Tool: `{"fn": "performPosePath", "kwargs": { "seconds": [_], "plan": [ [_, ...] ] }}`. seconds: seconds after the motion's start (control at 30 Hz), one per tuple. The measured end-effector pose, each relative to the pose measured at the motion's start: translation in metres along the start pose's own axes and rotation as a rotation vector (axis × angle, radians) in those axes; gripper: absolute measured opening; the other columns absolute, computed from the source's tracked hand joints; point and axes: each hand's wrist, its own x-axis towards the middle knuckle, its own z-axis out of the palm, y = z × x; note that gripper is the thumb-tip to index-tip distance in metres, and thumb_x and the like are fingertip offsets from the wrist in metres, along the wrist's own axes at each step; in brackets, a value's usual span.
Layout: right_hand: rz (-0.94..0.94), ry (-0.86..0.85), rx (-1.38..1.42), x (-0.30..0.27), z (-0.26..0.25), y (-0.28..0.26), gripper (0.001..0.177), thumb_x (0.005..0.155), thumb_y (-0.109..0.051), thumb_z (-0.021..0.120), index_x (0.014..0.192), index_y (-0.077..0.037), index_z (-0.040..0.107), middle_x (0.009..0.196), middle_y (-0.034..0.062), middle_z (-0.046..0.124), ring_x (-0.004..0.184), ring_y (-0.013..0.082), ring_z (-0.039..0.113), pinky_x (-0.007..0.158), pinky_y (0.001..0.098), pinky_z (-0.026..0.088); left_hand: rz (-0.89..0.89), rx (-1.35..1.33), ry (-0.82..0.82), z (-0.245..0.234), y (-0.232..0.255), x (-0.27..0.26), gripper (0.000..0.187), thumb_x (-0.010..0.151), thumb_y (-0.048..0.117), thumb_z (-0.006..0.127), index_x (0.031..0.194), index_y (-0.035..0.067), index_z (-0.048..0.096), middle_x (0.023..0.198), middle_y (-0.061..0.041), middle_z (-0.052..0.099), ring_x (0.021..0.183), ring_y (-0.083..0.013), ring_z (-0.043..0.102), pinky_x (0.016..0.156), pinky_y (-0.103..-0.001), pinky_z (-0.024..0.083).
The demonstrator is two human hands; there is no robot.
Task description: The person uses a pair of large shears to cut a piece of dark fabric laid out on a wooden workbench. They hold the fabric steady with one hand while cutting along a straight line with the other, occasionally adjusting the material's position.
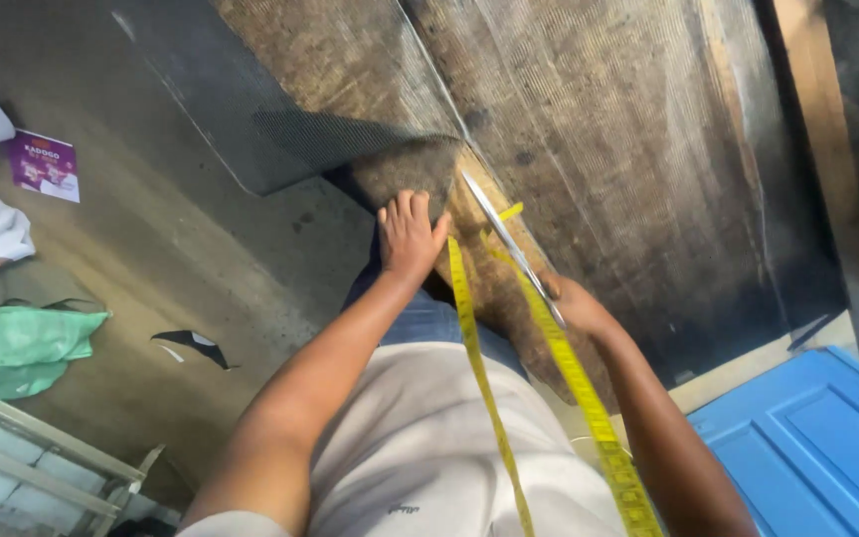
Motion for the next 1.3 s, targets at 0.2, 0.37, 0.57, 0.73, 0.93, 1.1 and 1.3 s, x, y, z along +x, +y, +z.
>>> {"fn": "performPosePath", "kwargs": {
  "seconds": [0.2, 0.37, 0.57, 0.73, 0.93, 1.1, 1.3],
  "plan": [
    [-0.011, 0.040, 0.001, 0.041, 0.008, -0.022, 0.024, 0.083, -0.020, 0.080, 0.096, -0.003, 0.068, 0.076, 0.0132, 0.064, 0.077, 0.0272, 0.061, 0.076, 0.0400, 0.050, 0.077, 0.113, 0.024, -0.004, 0.011, 0.012, 0.042, 0.077, 0.031, 0.084, 0.101, 0.012, 0.056, 0.096, -0.008, 0.053, 0.082, -0.0296, 0.059, 0.076, -0.046, 0.048],
    [-0.046, 0.053, 0.028, 0.079, 0.006, -0.024, 0.025, 0.087, -0.024, 0.085, 0.095, -0.009, 0.068, 0.072, 0.0023, 0.061, 0.068, 0.0162, 0.058, 0.064, 0.0304, 0.046, 0.156, 0.155, 0.045, 0.008, 0.014, 0.017, 0.027, 0.078, 0.023, 0.078, 0.090, 0.013, 0.056, 0.086, -0.007, 0.054, 0.074, -0.0290, 0.060, 0.070, -0.045, 0.046],
    [-0.030, 0.082, -0.072, 0.086, 0.004, -0.063, 0.026, 0.090, -0.030, 0.080, 0.099, -0.009, 0.069, 0.082, 0.0135, 0.068, 0.081, 0.0286, 0.063, 0.076, 0.0415, 0.051, 0.148, 0.099, 0.092, 0.018, 0.023, 0.014, 0.019, 0.072, 0.021, 0.070, 0.082, 0.013, 0.056, 0.078, -0.008, 0.055, 0.065, -0.0304, 0.062, 0.066, -0.048, 0.049],
    [-0.019, 0.087, -0.142, 0.094, 0.000, -0.063, 0.025, 0.094, -0.030, 0.075, 0.100, -0.007, 0.066, 0.082, 0.0160, 0.067, 0.081, 0.0313, 0.062, 0.078, 0.0435, 0.050, 0.070, -0.016, 0.051, 0.016, 0.040, 0.012, 0.016, 0.071, 0.020, 0.068, 0.080, 0.012, 0.056, 0.077, -0.008, 0.057, 0.065, -0.0337, 0.065, 0.068, -0.050, 0.052],
    [0.009, 0.121, -0.092, 0.089, 0.001, -0.082, 0.028, 0.089, -0.036, 0.086, 0.090, -0.014, 0.069, 0.072, 0.0010, 0.062, 0.074, 0.0157, 0.057, 0.069, 0.0314, 0.047, -0.012, -0.158, -0.054, 0.033, 0.037, 0.008, 0.019, 0.070, 0.022, 0.068, 0.075, 0.015, 0.051, 0.078, -0.007, 0.057, 0.067, -0.0370, 0.067, 0.071, -0.052, 0.052],
    [0.031, 0.164, -0.118, 0.099, 0.002, -0.065, 0.024, 0.086, -0.031, 0.087, 0.086, -0.016, 0.069, 0.068, -0.0001, 0.063, 0.069, 0.0151, 0.058, 0.066, 0.0312, 0.046, 0.006, -0.195, -0.037, 0.034, 0.042, 0.005, 0.020, 0.070, 0.024, 0.068, 0.074, 0.020, 0.049, 0.076, -0.004, 0.055, 0.064, -0.0344, 0.067, 0.069, -0.050, 0.053],
    [0.008, 0.179, -0.085, 0.096, 0.005, -0.085, 0.028, 0.081, -0.028, 0.092, 0.086, -0.012, 0.070, 0.068, 0.0057, 0.066, 0.070, 0.0174, 0.060, 0.069, 0.0317, 0.047, 0.016, -0.174, -0.028, 0.030, 0.046, 0.003, 0.022, 0.071, 0.020, 0.069, 0.078, 0.021, 0.048, 0.076, -0.003, 0.054, 0.064, -0.0320, 0.066, 0.071, -0.048, 0.054]
  ]
}}
